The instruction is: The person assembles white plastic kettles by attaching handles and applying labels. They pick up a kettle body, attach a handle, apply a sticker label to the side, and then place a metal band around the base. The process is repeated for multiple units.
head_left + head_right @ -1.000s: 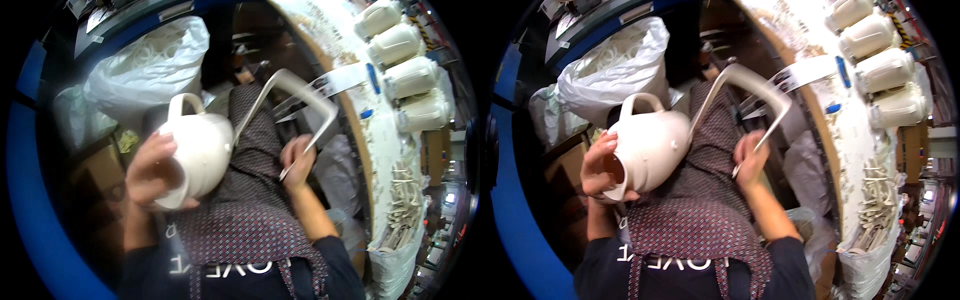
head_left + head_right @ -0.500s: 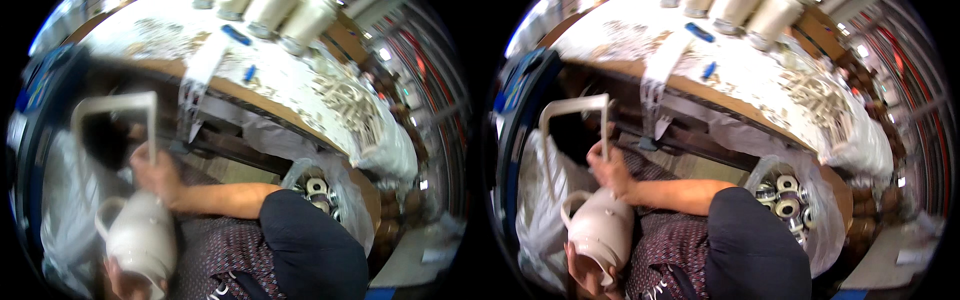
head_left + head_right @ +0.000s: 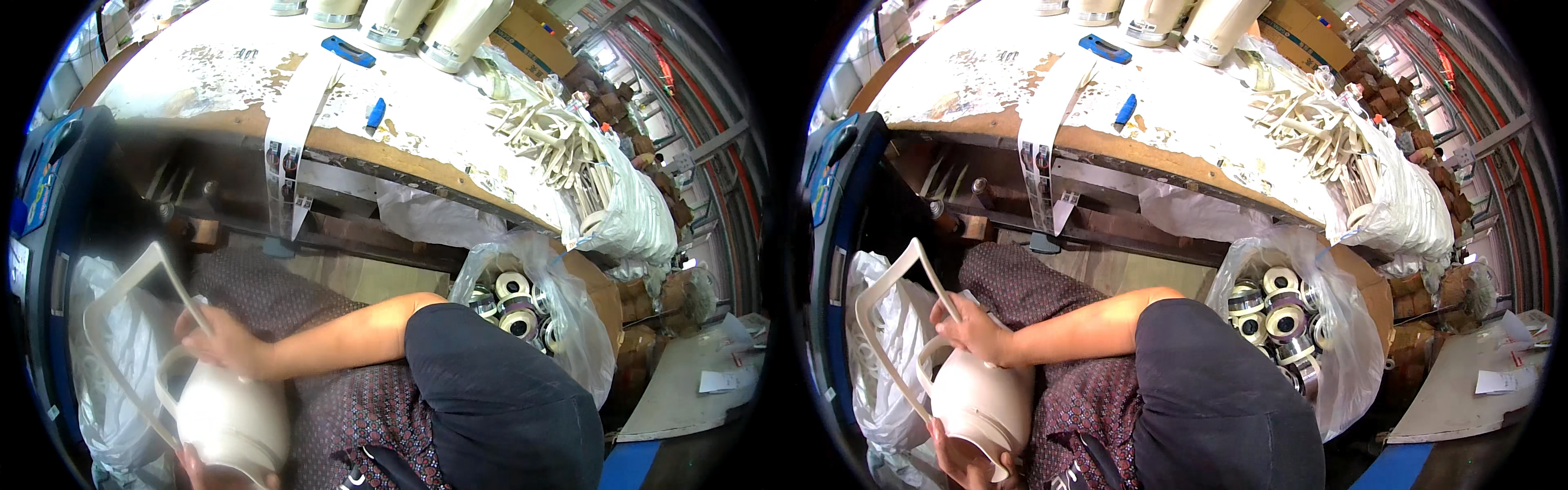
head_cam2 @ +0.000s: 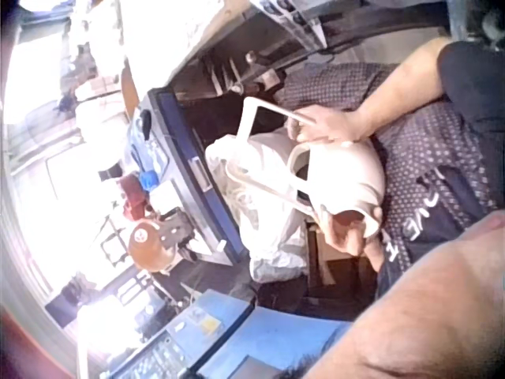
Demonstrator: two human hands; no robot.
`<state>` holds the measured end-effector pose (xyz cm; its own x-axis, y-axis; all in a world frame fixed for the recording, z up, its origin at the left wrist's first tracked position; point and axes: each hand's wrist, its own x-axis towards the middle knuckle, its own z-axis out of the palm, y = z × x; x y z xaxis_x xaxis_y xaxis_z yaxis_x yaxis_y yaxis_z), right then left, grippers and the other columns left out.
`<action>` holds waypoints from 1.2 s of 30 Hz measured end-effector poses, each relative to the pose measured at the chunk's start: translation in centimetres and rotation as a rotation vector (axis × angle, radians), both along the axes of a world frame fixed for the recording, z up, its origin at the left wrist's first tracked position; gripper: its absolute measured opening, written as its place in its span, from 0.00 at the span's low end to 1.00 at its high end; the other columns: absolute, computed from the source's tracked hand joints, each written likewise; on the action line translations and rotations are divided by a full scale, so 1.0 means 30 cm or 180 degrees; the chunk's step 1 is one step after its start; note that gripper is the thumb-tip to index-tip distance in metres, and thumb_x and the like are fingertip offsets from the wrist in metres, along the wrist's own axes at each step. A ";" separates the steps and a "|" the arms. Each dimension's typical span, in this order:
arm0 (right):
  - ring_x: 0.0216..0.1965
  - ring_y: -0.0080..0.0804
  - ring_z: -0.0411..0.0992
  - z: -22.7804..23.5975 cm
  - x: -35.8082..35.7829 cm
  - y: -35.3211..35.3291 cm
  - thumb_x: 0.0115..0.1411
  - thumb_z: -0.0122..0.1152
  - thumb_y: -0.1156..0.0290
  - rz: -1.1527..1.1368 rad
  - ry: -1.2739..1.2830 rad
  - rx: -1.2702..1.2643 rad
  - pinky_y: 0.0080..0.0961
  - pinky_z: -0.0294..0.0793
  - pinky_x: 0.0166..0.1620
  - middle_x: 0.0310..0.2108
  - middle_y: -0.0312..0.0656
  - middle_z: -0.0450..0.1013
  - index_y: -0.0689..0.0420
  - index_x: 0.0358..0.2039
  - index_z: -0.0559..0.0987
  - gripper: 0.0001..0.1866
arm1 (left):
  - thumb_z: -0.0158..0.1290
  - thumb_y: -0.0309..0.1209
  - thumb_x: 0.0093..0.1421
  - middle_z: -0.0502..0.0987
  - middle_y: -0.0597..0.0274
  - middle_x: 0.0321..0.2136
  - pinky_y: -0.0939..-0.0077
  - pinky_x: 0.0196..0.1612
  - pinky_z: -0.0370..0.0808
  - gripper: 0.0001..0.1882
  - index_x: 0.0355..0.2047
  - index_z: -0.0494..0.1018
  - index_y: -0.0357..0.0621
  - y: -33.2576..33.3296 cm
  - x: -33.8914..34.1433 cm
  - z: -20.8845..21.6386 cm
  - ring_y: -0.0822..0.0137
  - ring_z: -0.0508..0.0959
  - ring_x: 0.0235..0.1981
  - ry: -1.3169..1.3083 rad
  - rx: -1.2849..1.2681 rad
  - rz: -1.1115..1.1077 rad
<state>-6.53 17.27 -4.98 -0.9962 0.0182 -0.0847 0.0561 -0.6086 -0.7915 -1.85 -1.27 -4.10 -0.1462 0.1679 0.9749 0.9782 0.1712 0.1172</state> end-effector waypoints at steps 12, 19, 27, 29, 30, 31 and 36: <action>0.50 0.47 0.69 -0.089 -0.047 0.021 0.60 0.58 0.62 -0.0078 0.2434 0.3091 0.44 0.68 0.52 0.48 0.47 0.70 0.53 0.48 0.75 0.17 | 0.59 0.44 0.57 0.73 0.47 0.40 0.52 0.45 0.74 0.26 0.50 0.68 0.44 -0.087 -0.029 -0.036 0.49 0.76 0.40 -0.3617 0.0342 0.0184; 0.54 0.38 0.68 0.109 0.073 0.214 0.60 0.56 0.72 -0.0232 0.1346 0.3464 0.33 0.66 0.58 0.51 0.49 0.70 0.61 0.59 0.67 0.26 | 0.51 0.26 0.58 0.63 0.71 0.19 0.88 0.19 0.61 0.34 0.63 0.53 0.31 -0.010 0.005 -0.056 0.80 0.63 0.16 -0.5241 0.2535 -0.1763; 0.51 0.50 0.72 0.230 0.140 0.052 0.61 0.50 0.40 0.0874 0.2087 0.2943 0.48 0.58 0.62 0.44 0.54 0.77 0.62 0.48 0.74 0.34 | 0.46 0.22 0.50 0.61 0.69 0.18 0.88 0.21 0.58 0.35 0.62 0.59 0.33 -0.043 -0.086 -0.085 0.79 0.60 0.16 -0.5122 0.2850 -0.1706; 0.51 0.50 0.72 0.223 0.104 0.097 0.63 0.47 0.42 0.0859 0.2043 0.2940 0.48 0.59 0.62 0.44 0.55 0.76 0.60 0.45 0.76 0.31 | 0.45 0.22 0.49 0.62 0.68 0.17 0.88 0.22 0.59 0.36 0.62 0.59 0.33 0.001 -0.107 -0.082 0.79 0.60 0.16 -0.5239 0.3024 -0.1678; 0.51 0.51 0.72 0.225 0.102 0.103 0.64 0.46 0.42 0.0871 0.2069 0.2982 0.48 0.60 0.62 0.44 0.55 0.76 0.60 0.44 0.77 0.31 | 0.46 0.22 0.49 0.62 0.68 0.17 0.88 0.22 0.59 0.36 0.62 0.60 0.34 0.005 -0.105 -0.077 0.79 0.60 0.16 -0.5214 0.3017 -0.1644; 0.51 0.51 0.72 0.228 0.101 0.108 0.64 0.45 0.42 0.0887 0.2094 0.3026 0.48 0.60 0.61 0.44 0.54 0.76 0.60 0.42 0.77 0.30 | 0.46 0.22 0.49 0.62 0.68 0.17 0.87 0.22 0.60 0.36 0.62 0.60 0.34 0.008 -0.097 -0.071 0.79 0.60 0.16 -0.5189 0.3015 -0.1610; 0.50 0.52 0.72 0.232 0.112 0.103 0.66 0.40 0.41 0.0836 0.2151 0.3283 0.49 0.62 0.60 0.44 0.54 0.76 0.59 0.38 0.78 0.31 | 0.49 0.23 0.52 0.63 0.71 0.20 0.88 0.25 0.61 0.33 0.61 0.61 0.31 0.016 -0.082 -0.085 0.81 0.62 0.20 -0.5056 0.3051 -0.1512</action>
